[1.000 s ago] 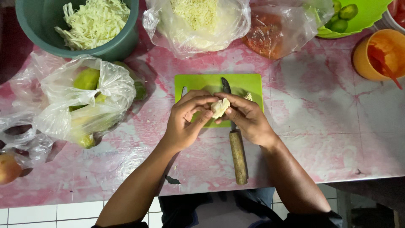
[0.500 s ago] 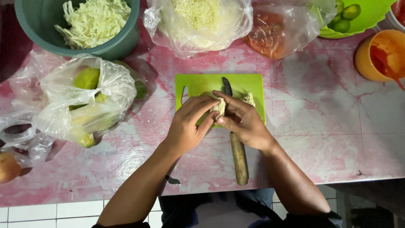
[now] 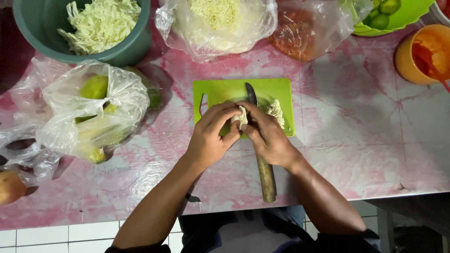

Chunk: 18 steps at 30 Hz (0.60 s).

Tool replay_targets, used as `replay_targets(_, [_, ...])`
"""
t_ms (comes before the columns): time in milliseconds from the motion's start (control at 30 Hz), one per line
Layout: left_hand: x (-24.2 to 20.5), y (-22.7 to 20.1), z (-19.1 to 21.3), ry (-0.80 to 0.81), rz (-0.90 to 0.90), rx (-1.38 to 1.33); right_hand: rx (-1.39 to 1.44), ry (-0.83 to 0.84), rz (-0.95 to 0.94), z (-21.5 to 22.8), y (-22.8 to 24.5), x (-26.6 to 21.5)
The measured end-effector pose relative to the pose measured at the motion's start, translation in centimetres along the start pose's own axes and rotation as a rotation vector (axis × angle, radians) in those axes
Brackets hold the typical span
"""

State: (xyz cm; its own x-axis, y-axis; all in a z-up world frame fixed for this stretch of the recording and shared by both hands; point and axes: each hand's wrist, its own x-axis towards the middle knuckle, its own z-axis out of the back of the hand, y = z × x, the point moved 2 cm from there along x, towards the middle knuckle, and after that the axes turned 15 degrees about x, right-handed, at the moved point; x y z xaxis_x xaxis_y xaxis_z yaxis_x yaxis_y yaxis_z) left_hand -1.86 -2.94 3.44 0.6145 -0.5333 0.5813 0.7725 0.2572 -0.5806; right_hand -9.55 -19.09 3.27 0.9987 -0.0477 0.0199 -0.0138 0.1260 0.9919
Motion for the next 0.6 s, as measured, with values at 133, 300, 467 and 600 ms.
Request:
replay_targets(133, [0.2, 0.1, 0.3, 0.002, 0.007, -0.019, -0.071, 0.018, 0.22, -0.4, 1.7, 0.0])
replay_targets(300, [0.6, 1.4, 1.1, 0.079, 0.014, 0.012, -0.354, -0.107, 0.111, 0.4, 4.5, -1.8])
replay_targets(467, [0.8, 2.9, 1.7, 0.226, -0.064, 0.01, -0.719, -0.163, -0.038, -0.3, 4.2, -4.9])
replay_targets(600, [0.6, 2.7, 1.2, 0.19, 0.038, -0.038, -0.742, -0.158, -0.182, -1.5, 3.3, -6.6])
